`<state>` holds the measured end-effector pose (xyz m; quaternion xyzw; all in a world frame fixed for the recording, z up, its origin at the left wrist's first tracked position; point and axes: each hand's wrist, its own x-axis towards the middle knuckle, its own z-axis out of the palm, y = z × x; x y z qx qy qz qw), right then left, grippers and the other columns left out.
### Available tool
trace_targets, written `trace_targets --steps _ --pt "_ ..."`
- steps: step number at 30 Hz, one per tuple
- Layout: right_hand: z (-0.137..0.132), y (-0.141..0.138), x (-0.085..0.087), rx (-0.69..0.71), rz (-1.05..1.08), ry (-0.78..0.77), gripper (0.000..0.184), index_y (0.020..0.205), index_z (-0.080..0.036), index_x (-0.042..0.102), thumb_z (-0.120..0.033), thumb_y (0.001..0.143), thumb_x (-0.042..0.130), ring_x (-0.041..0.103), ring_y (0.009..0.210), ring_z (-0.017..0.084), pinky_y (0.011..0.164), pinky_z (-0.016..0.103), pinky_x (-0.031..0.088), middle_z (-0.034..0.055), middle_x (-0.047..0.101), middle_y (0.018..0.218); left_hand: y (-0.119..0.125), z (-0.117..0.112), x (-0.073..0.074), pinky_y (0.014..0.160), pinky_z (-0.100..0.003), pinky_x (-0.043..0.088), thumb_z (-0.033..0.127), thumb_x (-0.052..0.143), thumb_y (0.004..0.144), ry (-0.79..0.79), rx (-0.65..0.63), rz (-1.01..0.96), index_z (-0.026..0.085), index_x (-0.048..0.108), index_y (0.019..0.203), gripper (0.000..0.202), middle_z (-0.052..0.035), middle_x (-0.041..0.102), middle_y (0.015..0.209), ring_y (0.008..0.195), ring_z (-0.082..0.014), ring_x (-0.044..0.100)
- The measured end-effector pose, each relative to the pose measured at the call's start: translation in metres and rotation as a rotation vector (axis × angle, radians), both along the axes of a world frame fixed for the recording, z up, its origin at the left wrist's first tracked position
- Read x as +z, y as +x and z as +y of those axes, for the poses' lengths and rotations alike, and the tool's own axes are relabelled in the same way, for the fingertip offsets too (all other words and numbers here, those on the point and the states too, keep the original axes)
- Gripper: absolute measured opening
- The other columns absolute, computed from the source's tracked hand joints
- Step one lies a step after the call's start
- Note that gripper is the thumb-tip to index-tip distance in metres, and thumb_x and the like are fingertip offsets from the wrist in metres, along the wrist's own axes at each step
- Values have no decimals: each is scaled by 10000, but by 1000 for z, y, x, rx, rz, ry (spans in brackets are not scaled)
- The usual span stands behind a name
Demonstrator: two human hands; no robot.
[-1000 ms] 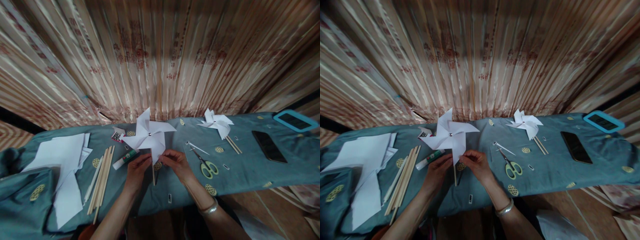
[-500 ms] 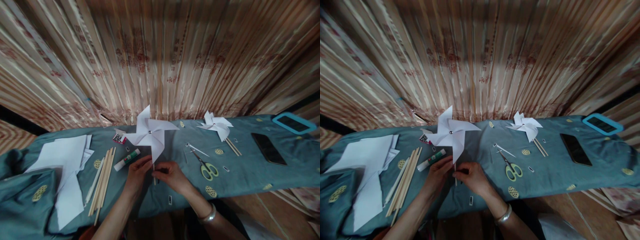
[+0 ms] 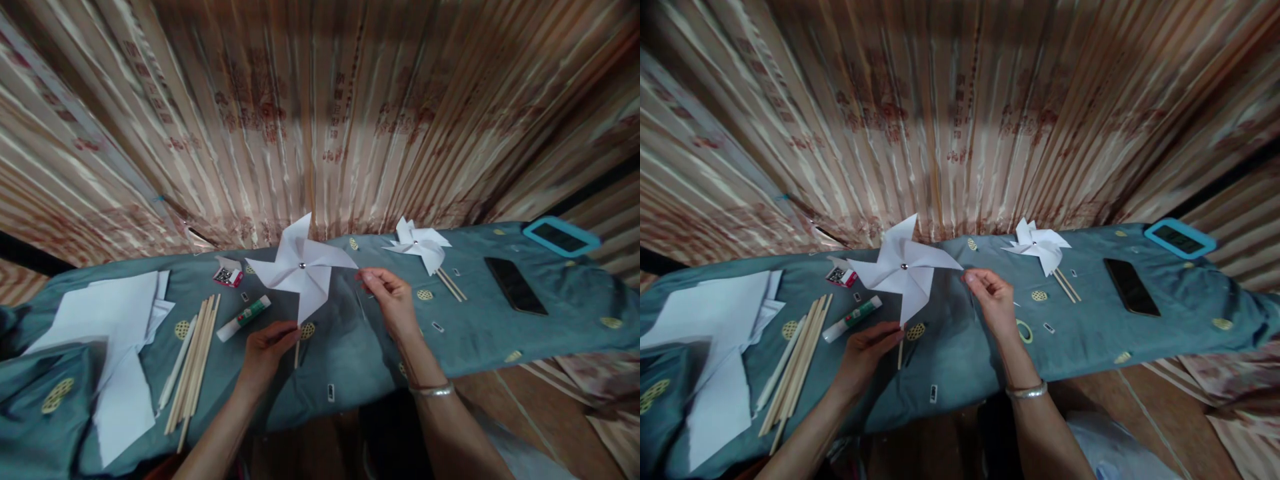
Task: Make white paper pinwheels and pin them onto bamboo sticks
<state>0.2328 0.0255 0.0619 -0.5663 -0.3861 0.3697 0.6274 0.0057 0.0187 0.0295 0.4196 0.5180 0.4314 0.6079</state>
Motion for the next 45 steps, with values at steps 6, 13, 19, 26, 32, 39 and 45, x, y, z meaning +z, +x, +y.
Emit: trace_targets --steps 6,13,19,26,32,39,45 --pt "6 -2 1 -29 66 54 260 749 -233 740 -434 603 817 593 675 152 664 289 473 4 708 724 2 -3 -2 668 -271 487 317 824 548 55 -66 77 213 793 680 171 -42 712 698 704 -191 621" --pt "4 -10 -12 29 50 12 322 655 -196 712 -488 580 825 461 525 94 513 235 363 -31 598 554 3 0 -2 771 -303 516 281 820 547 18 -40 15 199 797 737 208 -54 755 788 770 -200 665" --pt "-2 -23 -15 147 77 -22 326 601 -189 679 -482 592 820 443 507 81 506 228 347 -36 578 540 2 2 -2 712 -254 518 282 812 568 32 -38 7 203 787 731 183 -30 745 739 718 -164 665" --pt "-9 -39 -15 276 85 -45 333 573 -176 644 -464 627 802 434 530 83 519 228 343 -43 536 542 0 3 -6 705 -258 524 286 810 576 61 -16 16 194 784 735 185 -36 743 739 713 -166 666" --pt "-14 -53 -15 355 90 -57 298 587 -183 668 -445 638 802 474 564 96 542 227 377 -38 578 571 3 4 -5 704 -263 521 288 811 579 79 -13 5 196 786 725 175 -30 733 728 717 -167 657" --pt "-13 -68 -22 386 166 -67 256 622 -194 726 -434 617 815 552 576 116 574 243 435 -11 675 615 3 3 -6 723 -271 517 283 804 589 88 -55 -5 196 792 739 174 -41 742 746 730 -172 659" --pt "-14 -68 -21 386 167 -55 255 630 -195 735 -436 620 818 548 565 110 552 232 426 -13 674 606 2 3 -4 746 -282 521 291 811 584 67 -47 -12 209 792 745 182 -42 755 775 750 -183 670"
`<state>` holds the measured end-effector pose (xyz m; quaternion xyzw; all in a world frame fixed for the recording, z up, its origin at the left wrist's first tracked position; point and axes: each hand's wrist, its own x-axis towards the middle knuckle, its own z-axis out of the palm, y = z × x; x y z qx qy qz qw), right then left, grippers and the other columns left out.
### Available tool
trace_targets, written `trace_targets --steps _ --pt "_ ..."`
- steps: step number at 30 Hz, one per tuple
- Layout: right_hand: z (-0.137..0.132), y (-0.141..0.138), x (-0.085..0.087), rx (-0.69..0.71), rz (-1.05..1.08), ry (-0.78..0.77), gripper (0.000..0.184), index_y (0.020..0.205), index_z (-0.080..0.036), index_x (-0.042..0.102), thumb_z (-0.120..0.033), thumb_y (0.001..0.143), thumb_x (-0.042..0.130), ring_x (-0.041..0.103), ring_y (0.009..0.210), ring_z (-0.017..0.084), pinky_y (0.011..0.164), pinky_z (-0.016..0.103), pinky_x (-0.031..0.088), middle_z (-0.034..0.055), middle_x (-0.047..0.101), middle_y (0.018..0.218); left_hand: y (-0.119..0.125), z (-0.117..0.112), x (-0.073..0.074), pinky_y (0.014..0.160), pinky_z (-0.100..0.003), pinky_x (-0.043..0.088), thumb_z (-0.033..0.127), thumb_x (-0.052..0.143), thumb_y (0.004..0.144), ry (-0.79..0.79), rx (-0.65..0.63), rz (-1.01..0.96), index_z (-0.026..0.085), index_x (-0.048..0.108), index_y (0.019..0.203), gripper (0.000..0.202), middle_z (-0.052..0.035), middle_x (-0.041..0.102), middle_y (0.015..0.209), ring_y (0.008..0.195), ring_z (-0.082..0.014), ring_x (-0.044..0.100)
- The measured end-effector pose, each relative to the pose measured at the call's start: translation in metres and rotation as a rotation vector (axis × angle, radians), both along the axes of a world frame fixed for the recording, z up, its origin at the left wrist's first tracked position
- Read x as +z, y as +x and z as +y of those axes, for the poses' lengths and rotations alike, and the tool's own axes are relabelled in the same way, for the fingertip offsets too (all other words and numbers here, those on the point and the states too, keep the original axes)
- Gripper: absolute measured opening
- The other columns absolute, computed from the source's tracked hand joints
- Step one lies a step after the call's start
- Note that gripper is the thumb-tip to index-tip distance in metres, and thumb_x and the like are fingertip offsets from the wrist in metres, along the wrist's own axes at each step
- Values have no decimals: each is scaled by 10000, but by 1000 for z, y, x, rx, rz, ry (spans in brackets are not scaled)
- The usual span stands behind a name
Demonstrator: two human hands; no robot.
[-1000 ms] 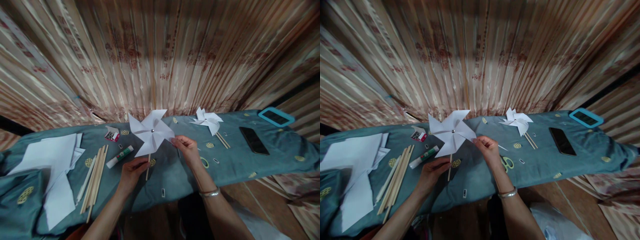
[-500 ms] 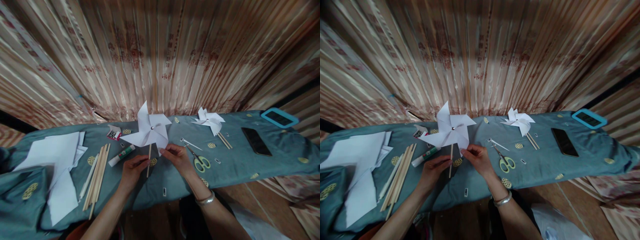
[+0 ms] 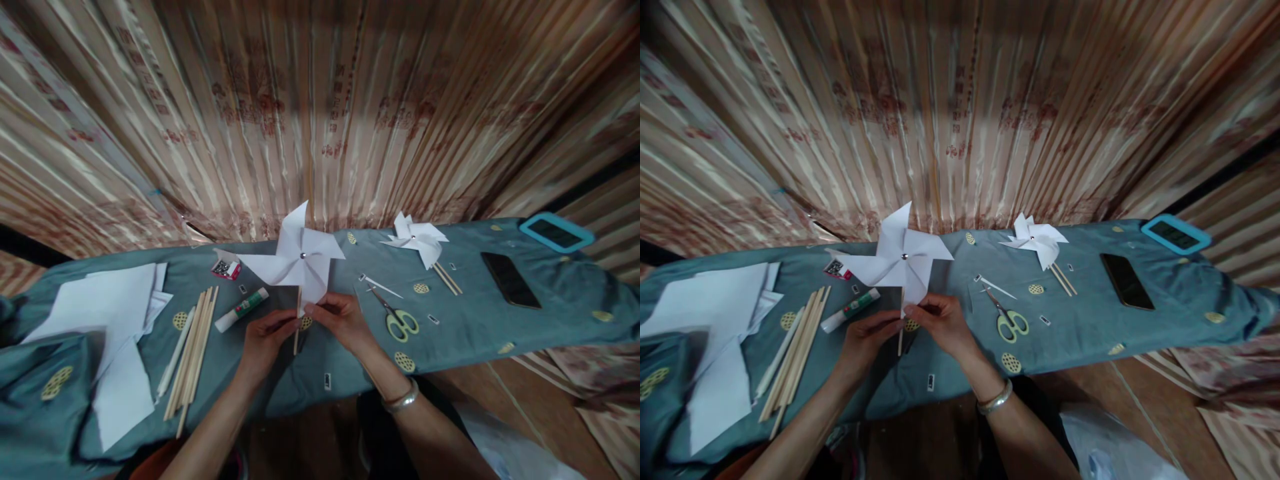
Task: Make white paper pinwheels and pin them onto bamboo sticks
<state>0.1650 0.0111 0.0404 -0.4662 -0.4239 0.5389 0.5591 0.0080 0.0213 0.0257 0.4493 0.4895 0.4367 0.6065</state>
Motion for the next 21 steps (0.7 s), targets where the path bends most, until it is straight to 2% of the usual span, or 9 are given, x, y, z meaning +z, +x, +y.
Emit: trace_targets --steps 4,9,15,18,21 --pt "-1 5 2 18 14 -16 290 599 -195 714 -467 624 814 524 532 97 530 225 422 -22 648 565 0 0 -1 740 -288 519 288 814 569 4 12 -8 208 791 728 179 -44 751 759 742 -186 665" --pt "0 2 0 55 55 -50 273 631 -197 732 -454 617 823 579 575 112 582 242 467 -8 695 626 2 -2 1 743 -291 513 307 812 580 0 -3 -4 191 794 747 204 -49 742 754 751 -187 655" --pt "-1 -8 1 64 -10 -35 306 630 -187 730 -483 618 812 587 560 121 561 246 469 4 699 614 2 -4 4 818 -339 517 314 818 583 -30 -23 -17 177 792 770 234 -58 749 798 805 -216 669" --pt "-4 5 8 46 -143 3 314 594 -188 706 -485 650 793 537 513 108 516 239 423 -2 661 556 0 -3 4 801 -341 522 318 831 561 -45 -2 -18 178 793 759 246 -61 751 788 792 -220 672" --pt "-4 33 16 -91 -246 63 380 520 -195 655 -524 670 770 468 476 103 469 243 363 -3 608 497 -3 -2 4 785 -340 524 321 844 532 -49 27 -15 193 794 743 252 -62 755 785 785 -219 672"
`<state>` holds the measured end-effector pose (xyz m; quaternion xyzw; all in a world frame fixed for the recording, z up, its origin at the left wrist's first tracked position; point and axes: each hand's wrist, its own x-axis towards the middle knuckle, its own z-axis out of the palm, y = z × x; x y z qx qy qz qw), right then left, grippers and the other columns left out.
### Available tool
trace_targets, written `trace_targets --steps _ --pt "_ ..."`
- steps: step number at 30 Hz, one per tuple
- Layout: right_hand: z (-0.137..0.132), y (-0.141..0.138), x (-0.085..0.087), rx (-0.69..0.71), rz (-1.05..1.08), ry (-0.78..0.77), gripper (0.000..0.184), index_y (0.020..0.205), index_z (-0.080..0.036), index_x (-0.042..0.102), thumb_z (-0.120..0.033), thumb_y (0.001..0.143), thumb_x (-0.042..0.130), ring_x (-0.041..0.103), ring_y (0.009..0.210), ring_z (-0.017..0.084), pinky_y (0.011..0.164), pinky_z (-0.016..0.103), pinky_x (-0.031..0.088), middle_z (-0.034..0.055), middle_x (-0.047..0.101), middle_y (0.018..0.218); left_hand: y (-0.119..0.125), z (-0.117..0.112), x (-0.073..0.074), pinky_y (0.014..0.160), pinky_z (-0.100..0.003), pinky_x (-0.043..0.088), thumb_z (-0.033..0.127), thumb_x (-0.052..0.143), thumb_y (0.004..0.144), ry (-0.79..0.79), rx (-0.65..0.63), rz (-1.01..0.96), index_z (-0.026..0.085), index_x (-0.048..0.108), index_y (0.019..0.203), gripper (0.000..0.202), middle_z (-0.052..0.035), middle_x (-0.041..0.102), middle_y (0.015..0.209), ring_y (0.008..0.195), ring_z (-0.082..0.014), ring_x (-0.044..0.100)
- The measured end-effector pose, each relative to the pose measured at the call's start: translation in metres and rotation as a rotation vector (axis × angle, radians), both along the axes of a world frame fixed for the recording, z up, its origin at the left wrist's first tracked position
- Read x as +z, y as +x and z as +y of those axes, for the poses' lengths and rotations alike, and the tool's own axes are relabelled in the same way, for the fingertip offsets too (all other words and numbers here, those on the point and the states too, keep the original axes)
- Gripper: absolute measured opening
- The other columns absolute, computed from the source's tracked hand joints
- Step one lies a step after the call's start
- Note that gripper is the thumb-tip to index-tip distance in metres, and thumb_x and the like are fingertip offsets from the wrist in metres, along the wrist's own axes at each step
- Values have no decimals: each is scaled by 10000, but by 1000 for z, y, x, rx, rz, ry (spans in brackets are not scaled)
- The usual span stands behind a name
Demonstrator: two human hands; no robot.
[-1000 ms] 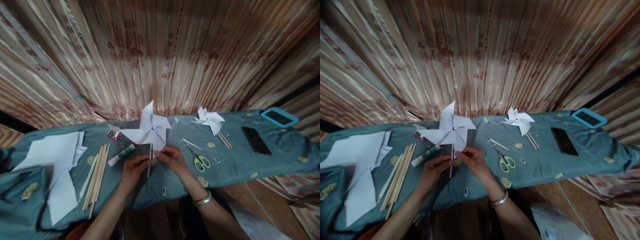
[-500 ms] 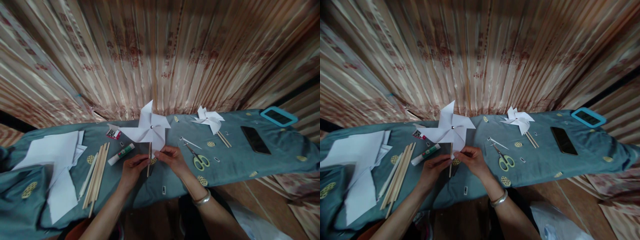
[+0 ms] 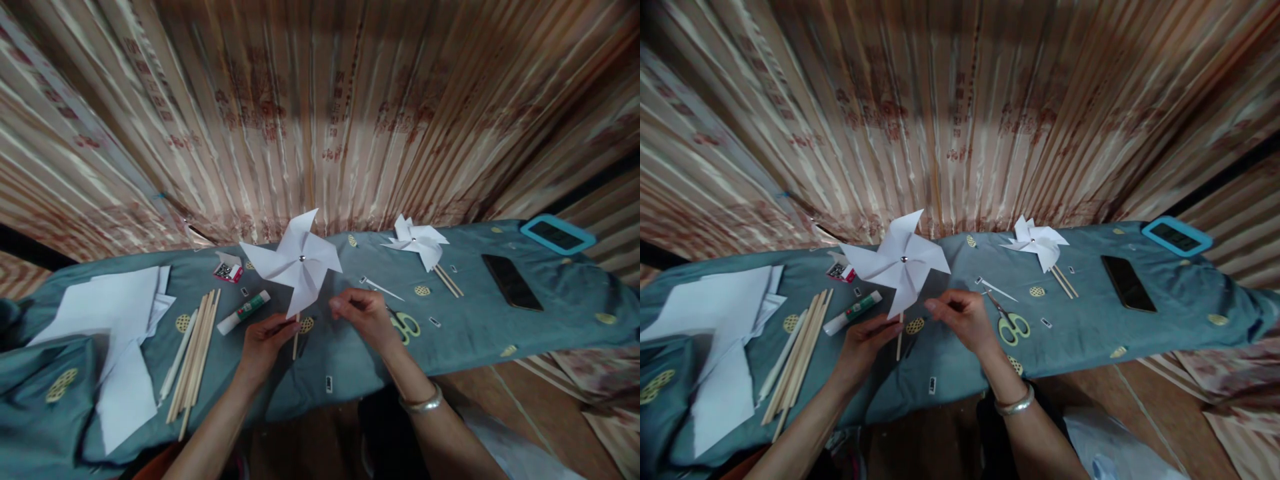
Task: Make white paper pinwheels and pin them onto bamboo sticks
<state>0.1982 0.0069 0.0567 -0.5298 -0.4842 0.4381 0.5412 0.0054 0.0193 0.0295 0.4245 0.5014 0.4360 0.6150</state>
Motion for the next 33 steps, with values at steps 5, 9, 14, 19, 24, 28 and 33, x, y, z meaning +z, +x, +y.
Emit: trace_targets --steps 5,9,14,19,24,28,33 --pt "8 40 3 -357 118 63 294 710 -218 734 -493 634 803 566 610 128 602 258 447 14 715 705 -6 -3 0 709 -295 505 304 832 544 19 -63 49 206 797 726 210 -56 745 750 741 -194 650" --pt "13 42 0 -293 183 42 324 817 -225 768 -488 632 804 618 762 154 734 276 474 30 749 870 -11 -7 1 694 -281 493 310 799 591 73 -140 129 220 800 734 170 -46 741 762 744 -196 647" --pt "16 33 -3 -215 178 7 345 724 -206 763 -510 573 824 528 595 121 610 260 426 -10 674 635 -13 -8 1 685 -286 511 324 793 587 83 -147 171 228 799 728 171 -38 748 772 745 -212 658" --pt "13 26 -4 -187 134 -3 329 656 -201 746 -512 579 821 484 531 107 536 247 384 -16 613 542 -14 -7 2 766 -310 542 301 807 547 44 -83 122 238 799 744 207 -45 772 830 805 -226 690" --pt "7 15 -2 -125 165 -37 342 629 -203 736 -526 560 826 502 533 113 525 253 396 -5 631 558 -16 -7 4 713 -287 544 302 798 548 90 -44 135 241 790 700 164 -33 760 762 748 -205 682" --pt "3 4 0 -89 173 -53 356 610 -202 721 -530 536 835 495 536 110 516 249 392 -11 618 547 -16 -8 3 695 -294 546 312 805 539 98 -2 131 242 788 699 175 -26 758 743 719 -206 678" --pt "-2 -9 5 -19 204 -80 369 574 -195 697 -536 543 834 499 543 105 537 243 412 -19 604 541 -15 -8 2 683 -277 532 311 806 542 108 16 122 230 787 701 179 -23 745 723 702 -186 660"
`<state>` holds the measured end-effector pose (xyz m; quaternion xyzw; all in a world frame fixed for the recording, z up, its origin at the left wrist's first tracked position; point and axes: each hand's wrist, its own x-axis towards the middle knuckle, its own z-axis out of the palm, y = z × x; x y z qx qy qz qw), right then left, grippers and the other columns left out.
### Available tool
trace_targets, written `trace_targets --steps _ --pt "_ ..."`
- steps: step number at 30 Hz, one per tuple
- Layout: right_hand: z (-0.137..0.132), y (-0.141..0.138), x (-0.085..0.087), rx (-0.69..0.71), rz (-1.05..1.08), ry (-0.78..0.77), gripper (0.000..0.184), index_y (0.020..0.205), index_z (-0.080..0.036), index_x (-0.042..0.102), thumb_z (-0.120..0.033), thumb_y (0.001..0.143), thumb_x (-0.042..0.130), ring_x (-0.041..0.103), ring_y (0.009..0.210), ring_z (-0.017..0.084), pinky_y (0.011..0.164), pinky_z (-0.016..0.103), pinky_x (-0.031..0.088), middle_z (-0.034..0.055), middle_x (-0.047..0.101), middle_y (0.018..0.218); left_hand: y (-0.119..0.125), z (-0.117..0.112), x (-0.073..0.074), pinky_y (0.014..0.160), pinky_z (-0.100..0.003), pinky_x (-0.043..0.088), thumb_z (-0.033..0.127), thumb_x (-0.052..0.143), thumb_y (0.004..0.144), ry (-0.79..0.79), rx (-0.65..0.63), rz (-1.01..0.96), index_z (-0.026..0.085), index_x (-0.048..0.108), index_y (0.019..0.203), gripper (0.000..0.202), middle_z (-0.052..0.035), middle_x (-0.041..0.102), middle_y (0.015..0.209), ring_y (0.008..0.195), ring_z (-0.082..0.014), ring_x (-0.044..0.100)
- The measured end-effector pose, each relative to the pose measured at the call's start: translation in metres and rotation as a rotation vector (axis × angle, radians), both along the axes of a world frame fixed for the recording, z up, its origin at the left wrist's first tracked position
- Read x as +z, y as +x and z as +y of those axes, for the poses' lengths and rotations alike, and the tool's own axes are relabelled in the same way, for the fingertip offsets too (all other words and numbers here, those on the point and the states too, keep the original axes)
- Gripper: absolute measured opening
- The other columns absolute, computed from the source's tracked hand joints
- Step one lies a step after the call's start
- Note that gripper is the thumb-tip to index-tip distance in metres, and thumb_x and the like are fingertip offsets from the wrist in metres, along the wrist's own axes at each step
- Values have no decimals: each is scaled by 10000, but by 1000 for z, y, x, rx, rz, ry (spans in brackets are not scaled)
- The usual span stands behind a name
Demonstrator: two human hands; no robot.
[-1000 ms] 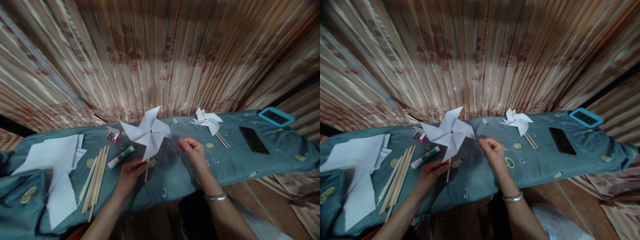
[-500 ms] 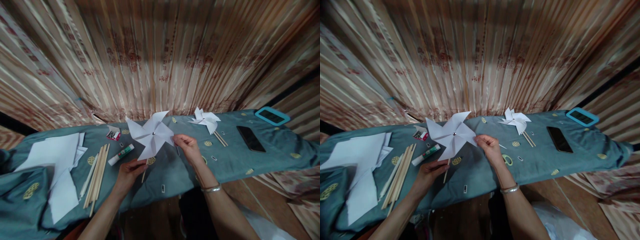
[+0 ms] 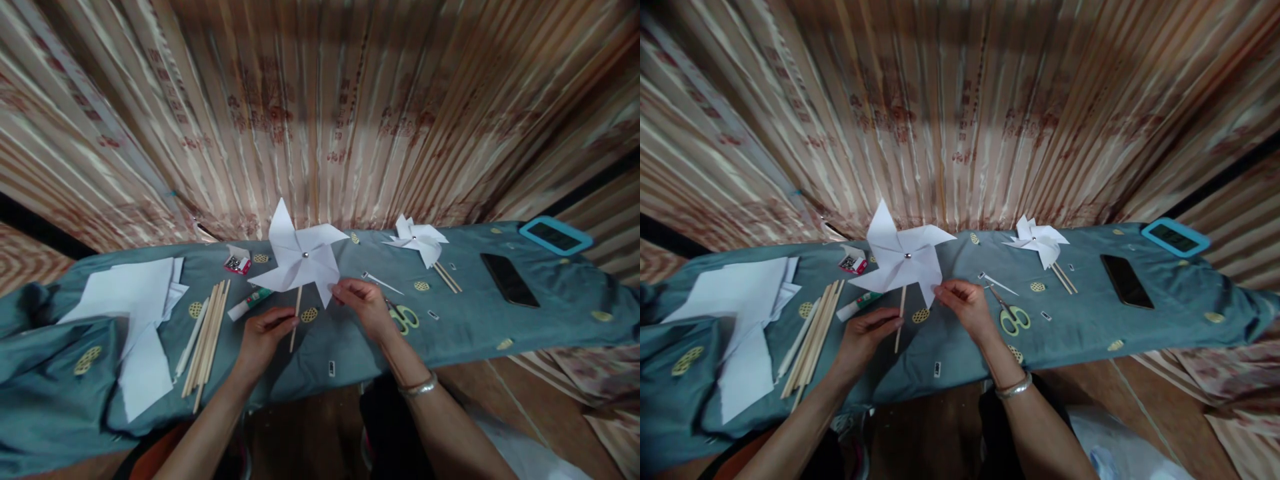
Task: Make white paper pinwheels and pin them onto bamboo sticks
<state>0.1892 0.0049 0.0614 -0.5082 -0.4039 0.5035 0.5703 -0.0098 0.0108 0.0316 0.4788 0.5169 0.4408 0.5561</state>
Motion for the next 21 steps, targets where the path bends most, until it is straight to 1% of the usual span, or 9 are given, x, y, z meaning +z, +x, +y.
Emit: trace_targets --steps 7,16,21 --pt "-6 -17 3 120 -37 57 317 596 -202 713 -504 663 783 537 577 117 584 250 447 -13 642 583 1 -1 2 724 -296 537 318 801 554 11 3 -10 209 788 727 206 -37 745 742 741 -198 660" --pt "-7 -30 -2 152 -7 67 241 651 -214 749 -450 681 783 603 608 130 633 259 486 1 716 656 4 -4 0 805 -320 542 292 796 584 6 -33 -85 194 790 786 225 -49 765 821 807 -212 686" --pt "-8 -38 -6 180 -22 47 261 688 -197 760 -458 692 772 603 589 131 611 262 479 8 717 645 3 -6 0 835 -337 535 292 788 588 15 -65 -88 192 794 787 224 -55 769 817 821 -226 691"
